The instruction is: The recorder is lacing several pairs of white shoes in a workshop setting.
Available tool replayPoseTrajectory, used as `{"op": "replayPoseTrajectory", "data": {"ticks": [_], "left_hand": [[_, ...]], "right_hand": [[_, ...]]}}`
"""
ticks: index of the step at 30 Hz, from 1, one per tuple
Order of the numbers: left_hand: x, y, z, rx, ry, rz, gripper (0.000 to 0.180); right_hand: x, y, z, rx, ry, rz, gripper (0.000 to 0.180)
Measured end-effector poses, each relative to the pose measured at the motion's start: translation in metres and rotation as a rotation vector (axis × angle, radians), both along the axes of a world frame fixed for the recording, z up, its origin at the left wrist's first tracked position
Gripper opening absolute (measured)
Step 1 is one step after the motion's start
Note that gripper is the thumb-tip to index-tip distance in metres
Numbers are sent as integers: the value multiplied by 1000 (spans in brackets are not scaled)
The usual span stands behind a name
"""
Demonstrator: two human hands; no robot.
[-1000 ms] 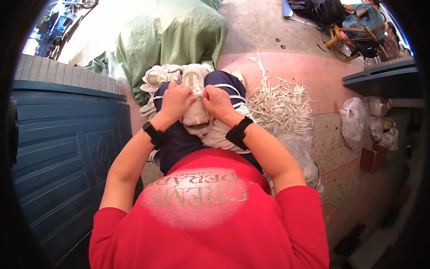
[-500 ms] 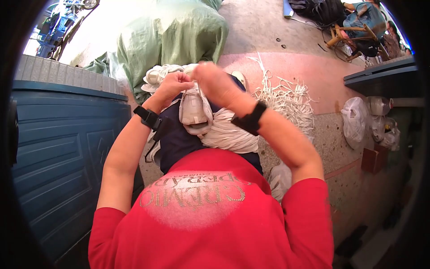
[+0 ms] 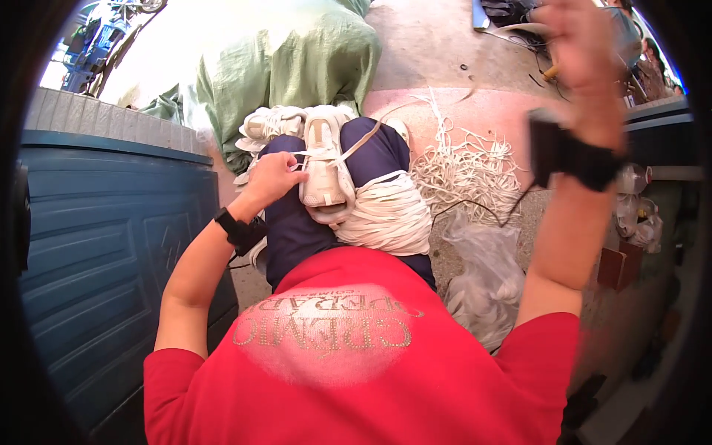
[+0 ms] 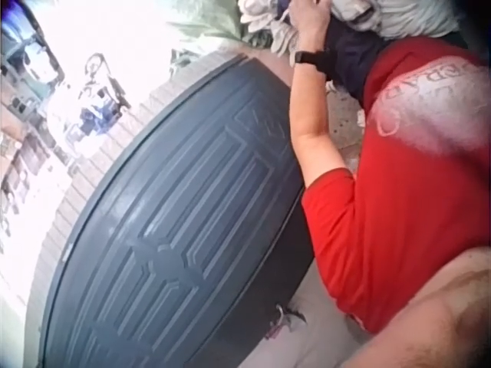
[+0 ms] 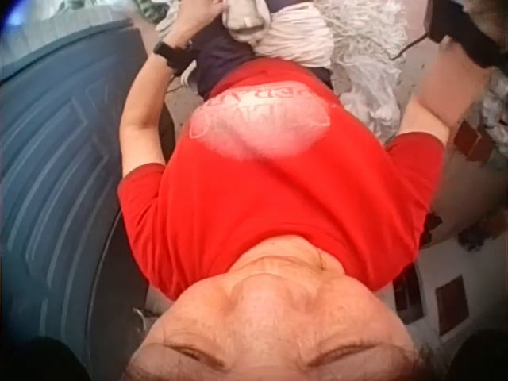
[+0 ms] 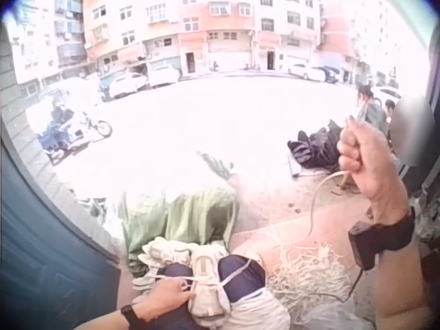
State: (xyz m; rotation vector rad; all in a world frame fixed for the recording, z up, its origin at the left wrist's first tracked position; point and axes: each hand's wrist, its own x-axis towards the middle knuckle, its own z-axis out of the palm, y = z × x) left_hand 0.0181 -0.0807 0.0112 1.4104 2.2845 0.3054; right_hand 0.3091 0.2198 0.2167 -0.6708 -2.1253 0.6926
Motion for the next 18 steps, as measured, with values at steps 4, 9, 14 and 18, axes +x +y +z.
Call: {"op": "replayPoseTrajectory", "data": {"ticks": [4,9,14,18], "left_hand": [[-3,-14,-18,64,-79,35,37],[9,-7,-18,24,9,28,23],[-2,-12,-29,173,-79,19,18],[-4,-4,-15,28,-579,296,17]], "right_hand": [[-128,-126,-118,-611,-346,266,17],[-173,-203,-235,-484,-561,293,23],[-175,-215,-228,-254,-783,294,21],[-183,-215,-235,-159,-880,323,17]]}}
